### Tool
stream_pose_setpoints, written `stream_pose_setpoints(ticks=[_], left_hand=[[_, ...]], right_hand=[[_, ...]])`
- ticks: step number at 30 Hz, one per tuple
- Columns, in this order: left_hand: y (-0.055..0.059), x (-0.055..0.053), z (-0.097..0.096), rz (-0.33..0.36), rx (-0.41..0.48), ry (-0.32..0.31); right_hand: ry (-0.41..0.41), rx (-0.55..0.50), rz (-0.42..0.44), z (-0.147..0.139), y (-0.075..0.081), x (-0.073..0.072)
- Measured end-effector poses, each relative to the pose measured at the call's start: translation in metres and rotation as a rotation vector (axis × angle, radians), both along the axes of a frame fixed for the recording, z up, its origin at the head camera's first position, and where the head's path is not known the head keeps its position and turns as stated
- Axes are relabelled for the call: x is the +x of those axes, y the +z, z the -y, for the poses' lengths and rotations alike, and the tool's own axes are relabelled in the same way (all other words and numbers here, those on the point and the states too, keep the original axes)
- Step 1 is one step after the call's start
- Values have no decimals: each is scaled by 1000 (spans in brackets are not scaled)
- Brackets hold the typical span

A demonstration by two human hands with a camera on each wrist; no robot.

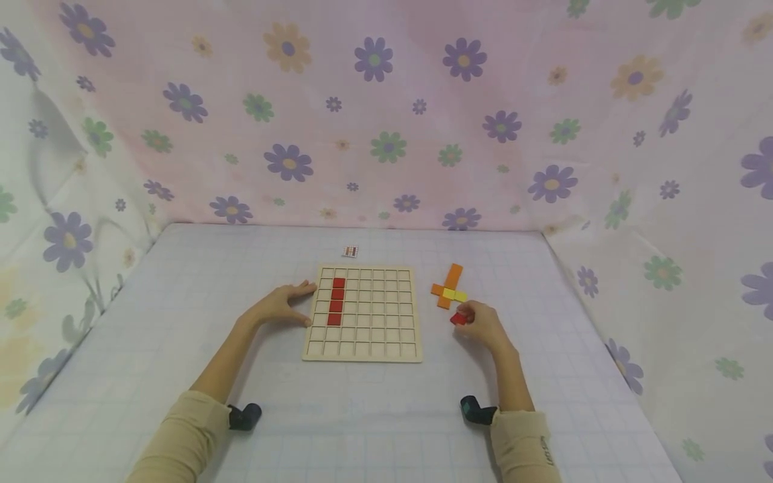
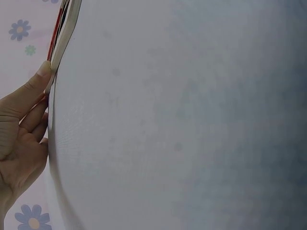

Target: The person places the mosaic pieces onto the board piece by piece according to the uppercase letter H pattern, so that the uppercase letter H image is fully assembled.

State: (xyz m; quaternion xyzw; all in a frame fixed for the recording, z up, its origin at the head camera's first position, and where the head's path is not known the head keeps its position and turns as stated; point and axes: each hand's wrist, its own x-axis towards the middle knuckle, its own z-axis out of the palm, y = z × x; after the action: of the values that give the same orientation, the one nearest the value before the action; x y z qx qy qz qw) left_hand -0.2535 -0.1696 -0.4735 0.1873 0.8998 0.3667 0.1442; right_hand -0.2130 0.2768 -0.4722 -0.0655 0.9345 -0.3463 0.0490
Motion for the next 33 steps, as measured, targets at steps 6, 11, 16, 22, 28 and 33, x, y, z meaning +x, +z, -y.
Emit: stream_pose_setpoints(ticks=[6, 11, 16, 22, 28, 33], left_hand=[[0, -1, 0, -8, 2, 0], [-1, -2, 0, 2, 4, 0], [-3, -4, 0, 6, 4, -4], [-4, -5, 0, 15, 5, 1], [-6, -6, 1, 17, 2, 4], [-5, -5, 0, 12, 5, 1]], right_hand=[[18, -81, -93, 13, 2, -3], [61, -178, -152, 30, 7, -10], [115, -253, -208, 50, 9, -16], [147, -318, -189, 75, 11, -22], [232, -344, -171, 105, 10, -24], [312, -338, -139, 132, 7, -24]])
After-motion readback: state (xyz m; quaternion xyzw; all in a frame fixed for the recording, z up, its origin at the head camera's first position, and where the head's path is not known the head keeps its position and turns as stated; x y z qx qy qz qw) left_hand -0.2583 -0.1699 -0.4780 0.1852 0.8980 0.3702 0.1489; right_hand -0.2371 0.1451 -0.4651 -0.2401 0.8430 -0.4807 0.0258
